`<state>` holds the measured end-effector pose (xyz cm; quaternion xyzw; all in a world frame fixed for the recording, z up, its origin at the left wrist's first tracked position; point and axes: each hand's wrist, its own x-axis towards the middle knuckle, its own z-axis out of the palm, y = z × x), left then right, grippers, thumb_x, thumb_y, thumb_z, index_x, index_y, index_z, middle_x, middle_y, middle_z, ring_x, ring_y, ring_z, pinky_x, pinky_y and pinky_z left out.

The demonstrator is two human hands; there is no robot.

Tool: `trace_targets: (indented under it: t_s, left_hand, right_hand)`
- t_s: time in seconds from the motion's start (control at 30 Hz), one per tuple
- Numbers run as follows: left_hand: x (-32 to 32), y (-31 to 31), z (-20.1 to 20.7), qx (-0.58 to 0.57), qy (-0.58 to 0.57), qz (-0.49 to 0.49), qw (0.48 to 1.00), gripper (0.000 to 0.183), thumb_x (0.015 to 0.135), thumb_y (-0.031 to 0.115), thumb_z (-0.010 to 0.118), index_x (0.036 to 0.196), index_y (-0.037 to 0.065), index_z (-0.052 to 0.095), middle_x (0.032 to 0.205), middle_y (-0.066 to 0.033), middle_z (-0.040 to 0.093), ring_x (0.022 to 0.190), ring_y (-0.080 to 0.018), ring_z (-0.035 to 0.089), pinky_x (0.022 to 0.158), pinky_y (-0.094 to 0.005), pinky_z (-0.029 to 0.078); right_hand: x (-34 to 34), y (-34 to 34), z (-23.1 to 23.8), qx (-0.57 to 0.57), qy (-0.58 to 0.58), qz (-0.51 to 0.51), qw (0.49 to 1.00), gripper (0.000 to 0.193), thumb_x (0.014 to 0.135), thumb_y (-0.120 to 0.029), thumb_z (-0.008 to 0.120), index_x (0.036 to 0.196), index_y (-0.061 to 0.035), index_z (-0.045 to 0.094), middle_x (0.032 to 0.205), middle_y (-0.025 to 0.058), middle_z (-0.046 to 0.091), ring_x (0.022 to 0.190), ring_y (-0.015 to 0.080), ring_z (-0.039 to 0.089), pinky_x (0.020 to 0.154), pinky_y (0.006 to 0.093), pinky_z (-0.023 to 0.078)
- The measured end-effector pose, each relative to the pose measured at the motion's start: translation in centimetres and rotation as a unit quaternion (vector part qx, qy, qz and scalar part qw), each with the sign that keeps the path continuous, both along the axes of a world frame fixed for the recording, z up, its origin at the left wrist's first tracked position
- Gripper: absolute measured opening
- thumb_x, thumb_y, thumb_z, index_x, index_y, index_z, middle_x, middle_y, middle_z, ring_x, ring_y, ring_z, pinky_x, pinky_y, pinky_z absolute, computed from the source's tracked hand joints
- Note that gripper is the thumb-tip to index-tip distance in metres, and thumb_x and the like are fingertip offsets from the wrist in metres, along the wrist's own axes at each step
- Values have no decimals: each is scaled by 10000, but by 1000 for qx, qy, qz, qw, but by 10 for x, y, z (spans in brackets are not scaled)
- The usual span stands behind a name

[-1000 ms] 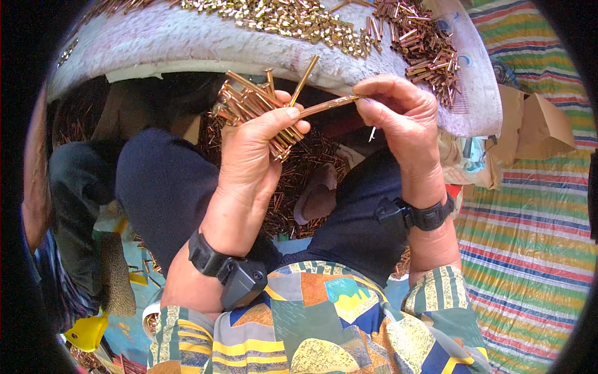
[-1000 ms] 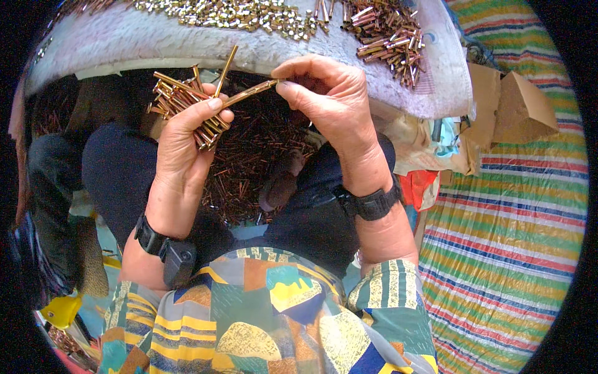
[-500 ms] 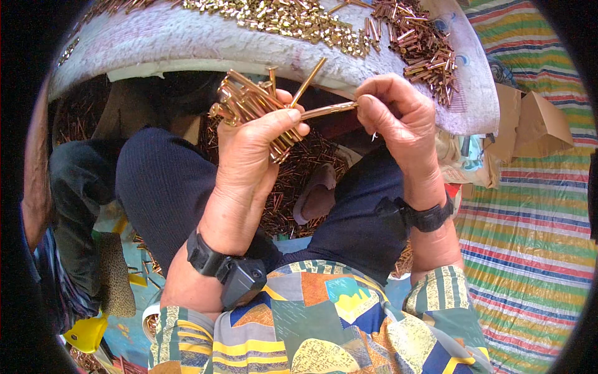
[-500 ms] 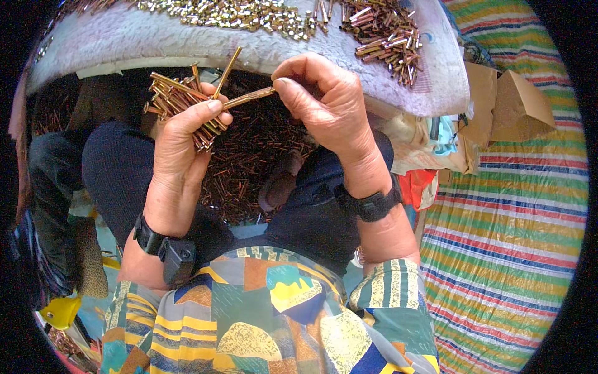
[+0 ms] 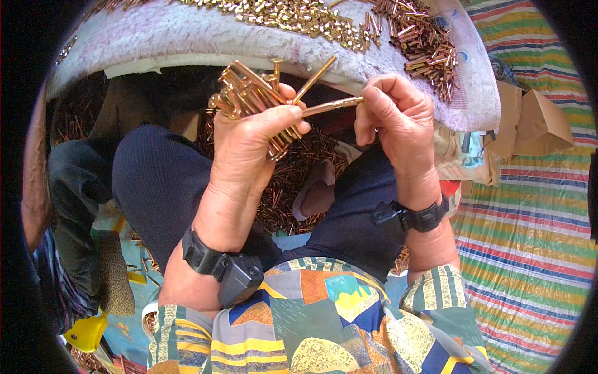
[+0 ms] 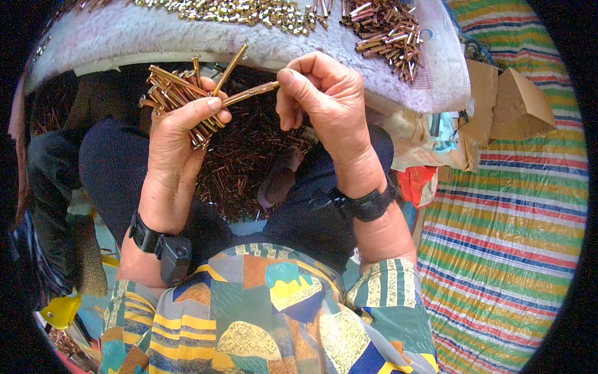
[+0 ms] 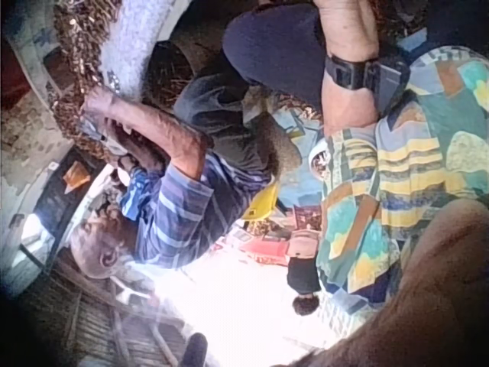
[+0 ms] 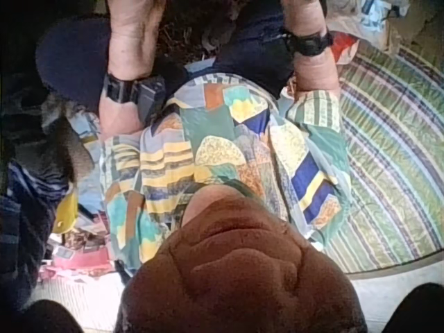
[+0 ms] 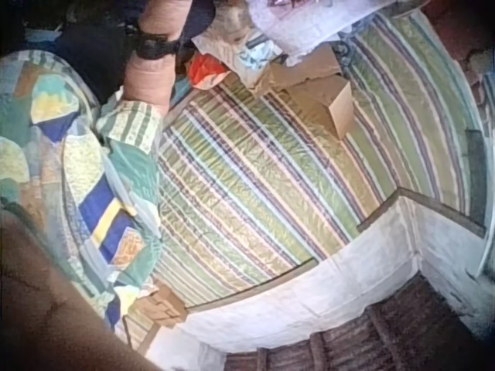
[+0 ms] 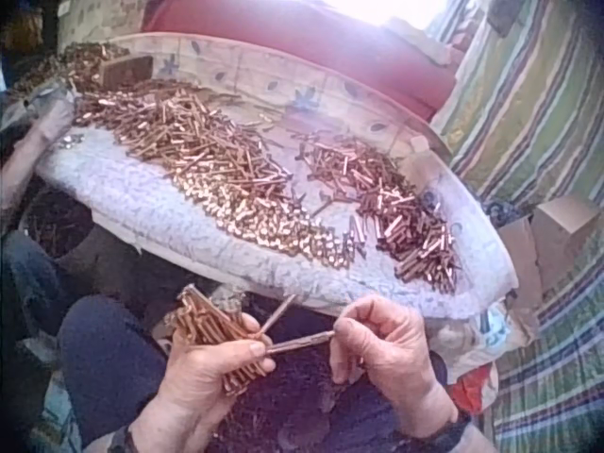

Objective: Manually assembling small brass and copper metal components on a workbench.

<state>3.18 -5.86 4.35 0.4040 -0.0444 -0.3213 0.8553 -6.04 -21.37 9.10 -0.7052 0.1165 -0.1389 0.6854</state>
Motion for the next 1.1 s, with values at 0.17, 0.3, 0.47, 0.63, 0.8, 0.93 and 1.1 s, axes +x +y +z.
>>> trace_targets:
  t_s: [0.17,0.3,0.47,0.63,0.8,0.93,1.1]
  left_hand:
    - [-2,0,0,10,-3,2,1000,231,664,8,630,885,-21,568,740,-110,610,591,-179,609,567,-259,508]
    - [0,0,-1,10,1,-7,1000,232,664,12,631,884,-21,567,739,-110,610,589,-178,610,562,-256,509]
    - [0,0,1,15,9,-18,1000,241,659,15,634,888,-23,566,738,-109,609,586,-180,609,562,-257,509]
    - [0,2,0,18,8,-22,1000,248,657,13,632,893,-24,566,737,-110,606,582,-180,606,562,-255,508]
    - [1,2,-1,17,7,-34,999,255,648,21,638,890,-23,568,739,-111,603,583,-177,605,555,-254,506]
    - [1,4,1,22,7,-42,999,260,645,27,642,889,-22,567,739,-110,604,583,-175,605,553,-251,506]
    - [2,5,1,25,6,-50,998,258,643,23,639,887,-23,565,739,-121,604,584,-177,604,554,-251,507]
  right_hand:
    - [-1,0,-9,-19,-36,-10,999,77,833,-49,546,865,21,545,648,65,590,524,97,553,467,187,432]
    - [-3,-1,-11,-20,-43,-9,999,102,814,-12,552,906,32,559,683,81,600,565,118,573,527,197,467]
    - [-3,-10,-10,-84,-83,5,993,133,787,33,565,920,35,574,706,80,608,603,122,590,554,200,479]
    - [-4,-9,-5,-215,-78,12,973,113,772,41,588,885,33,592,729,75,619,633,114,602,558,200,483]
    - [-7,-2,1,-127,-22,-9,992,90,774,23,608,863,31,608,717,75,625,602,107,606,513,182,478]
    - [-8,-5,1,-145,-28,2,989,112,769,24,612,880,36,605,706,79,624,590,109,605,506,184,480]
    - [-9,-3,5,-109,2,11,994,125,789,17,586,911,42,599,712,85,627,589,123,611,506,190,483]
